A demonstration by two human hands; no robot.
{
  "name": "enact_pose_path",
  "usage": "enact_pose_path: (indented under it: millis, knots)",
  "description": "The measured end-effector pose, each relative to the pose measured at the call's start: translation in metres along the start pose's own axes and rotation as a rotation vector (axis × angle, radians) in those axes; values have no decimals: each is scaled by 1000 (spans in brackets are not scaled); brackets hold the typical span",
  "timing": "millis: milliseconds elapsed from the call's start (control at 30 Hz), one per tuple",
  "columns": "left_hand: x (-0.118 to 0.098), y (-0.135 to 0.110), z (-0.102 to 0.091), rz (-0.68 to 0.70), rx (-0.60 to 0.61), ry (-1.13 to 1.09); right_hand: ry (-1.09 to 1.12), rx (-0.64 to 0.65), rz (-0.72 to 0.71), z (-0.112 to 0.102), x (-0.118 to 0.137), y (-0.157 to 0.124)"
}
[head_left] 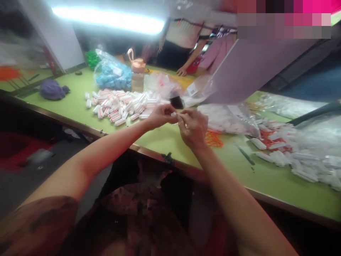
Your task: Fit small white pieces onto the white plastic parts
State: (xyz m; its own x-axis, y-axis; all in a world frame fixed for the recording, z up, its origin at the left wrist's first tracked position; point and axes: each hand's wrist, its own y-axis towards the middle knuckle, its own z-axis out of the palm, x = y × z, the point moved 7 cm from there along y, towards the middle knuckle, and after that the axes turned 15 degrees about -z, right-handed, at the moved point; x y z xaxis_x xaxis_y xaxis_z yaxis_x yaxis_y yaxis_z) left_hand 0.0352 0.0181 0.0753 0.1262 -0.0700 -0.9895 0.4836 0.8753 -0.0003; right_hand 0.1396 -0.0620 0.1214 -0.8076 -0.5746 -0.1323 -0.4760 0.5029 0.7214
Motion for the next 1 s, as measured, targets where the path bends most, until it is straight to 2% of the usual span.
enact_pose_path:
  millis: [200,400,533,667,733,833,867,933,1000]
  knots:
    - [8,-10,2,-46,-29,-15,-32,-13,-36,-4,8,-13]
    - [20,-6,11,-100,-9,-53,91,-39,26,-3,-4,-25]
    - [26,2,12,-97,4,-46,82,60,26,4,-5,-26]
    - [39,8,5,-155,-25,-40,114,164,5,18,-6,-24]
    - [45,12,0,-203,-30,-62,215,153,37,24,-19,-24]
    - [54,18,-9,-268,-12,-29,379,75,193,28,-58,-28]
    - [56,20,-12,-279,-14,6,397,87,250,31,-72,-32]
    - [60,25,-20,-285,-30,72,373,226,322,43,-93,-41]
    - [65,29,-25,-281,-49,114,325,423,339,57,-100,-50]
